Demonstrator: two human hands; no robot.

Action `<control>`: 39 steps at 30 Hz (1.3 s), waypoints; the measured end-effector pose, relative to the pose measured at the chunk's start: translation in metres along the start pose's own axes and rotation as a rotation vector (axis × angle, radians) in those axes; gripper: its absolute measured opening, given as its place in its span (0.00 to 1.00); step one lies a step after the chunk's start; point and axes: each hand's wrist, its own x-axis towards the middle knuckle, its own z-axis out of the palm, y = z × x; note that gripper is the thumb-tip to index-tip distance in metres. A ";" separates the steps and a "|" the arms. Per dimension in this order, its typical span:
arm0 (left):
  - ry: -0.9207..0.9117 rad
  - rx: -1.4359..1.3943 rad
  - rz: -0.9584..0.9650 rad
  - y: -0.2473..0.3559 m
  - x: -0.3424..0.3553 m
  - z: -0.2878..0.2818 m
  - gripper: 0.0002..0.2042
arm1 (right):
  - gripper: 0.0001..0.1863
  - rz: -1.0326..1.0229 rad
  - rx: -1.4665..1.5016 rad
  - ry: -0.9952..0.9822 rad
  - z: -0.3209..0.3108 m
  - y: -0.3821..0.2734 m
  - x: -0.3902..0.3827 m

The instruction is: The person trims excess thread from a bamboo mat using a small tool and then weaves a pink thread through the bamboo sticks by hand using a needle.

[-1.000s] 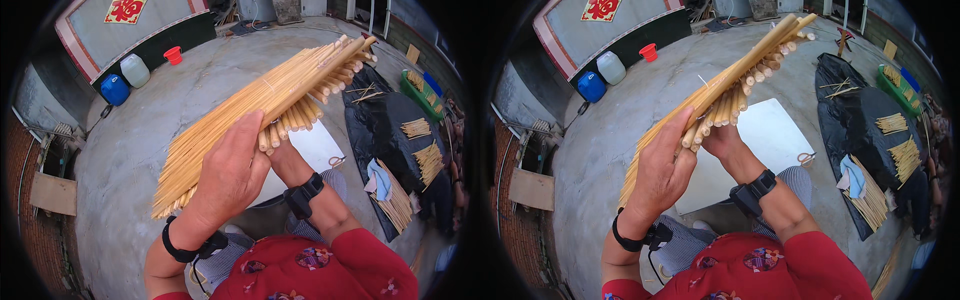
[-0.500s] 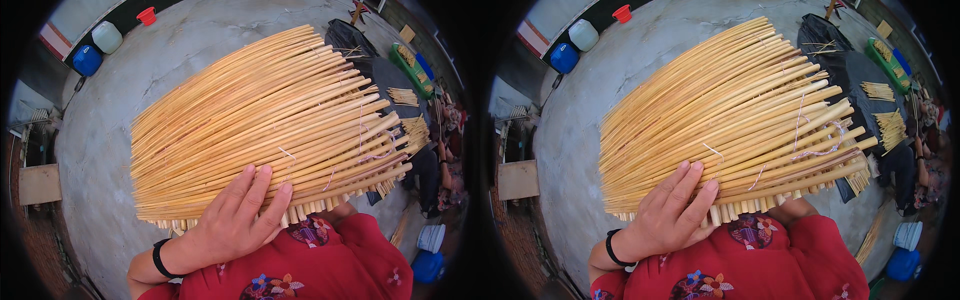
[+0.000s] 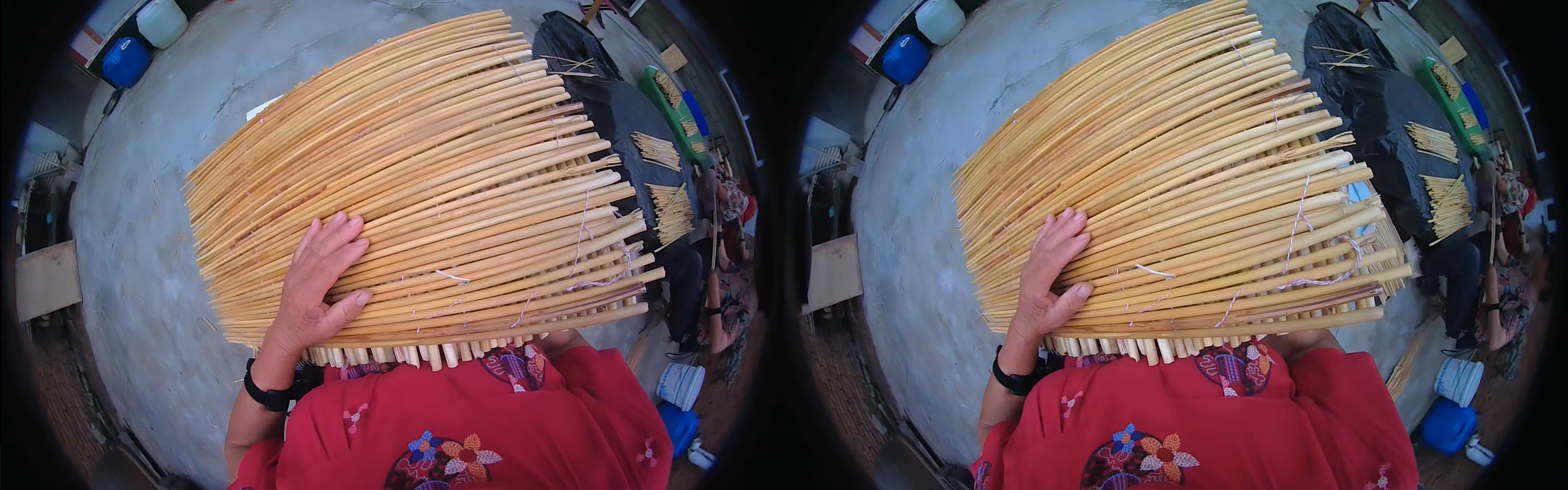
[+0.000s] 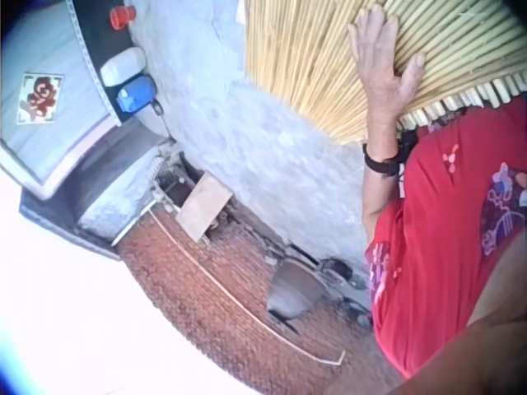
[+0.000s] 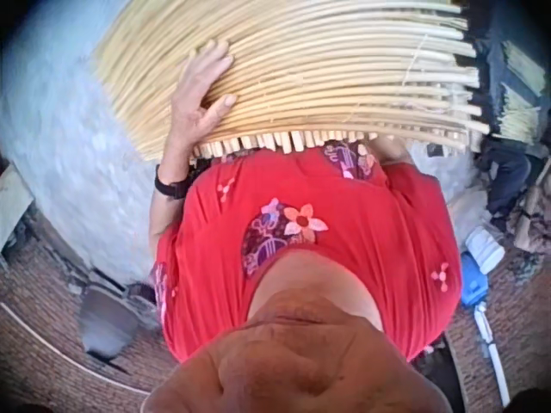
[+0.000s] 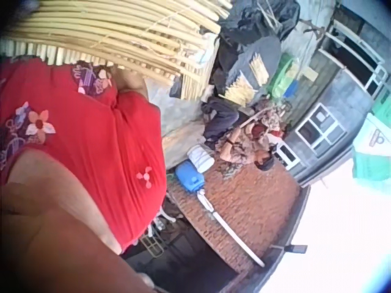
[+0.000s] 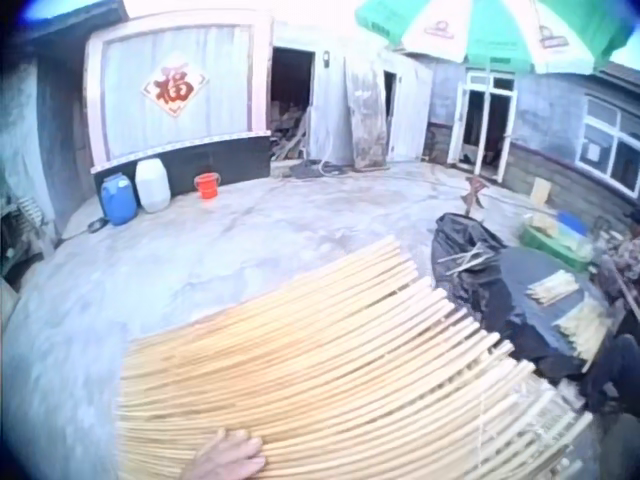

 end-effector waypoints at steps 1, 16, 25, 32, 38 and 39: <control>0.019 0.007 -0.008 -0.001 -0.001 0.002 0.25 | 0.24 -0.004 -0.015 -0.006 0.000 0.001 0.001; -0.025 0.087 0.034 -0.003 -0.016 0.005 0.18 | 0.22 -0.009 -0.115 -0.044 -0.001 0.003 0.001; -0.024 0.050 0.051 -0.007 -0.018 0.007 0.20 | 0.20 -0.022 -0.148 -0.053 0.002 0.005 0.001; 0.017 0.024 0.058 -0.012 -0.022 0.009 0.20 | 0.19 -0.033 -0.174 -0.071 0.003 0.005 0.000; 0.009 0.019 0.053 -0.013 -0.020 0.010 0.19 | 0.18 -0.028 -0.208 -0.083 0.002 0.005 -0.001; 0.010 0.015 0.053 -0.013 -0.020 0.010 0.20 | 0.18 -0.030 -0.214 -0.084 0.002 0.005 -0.001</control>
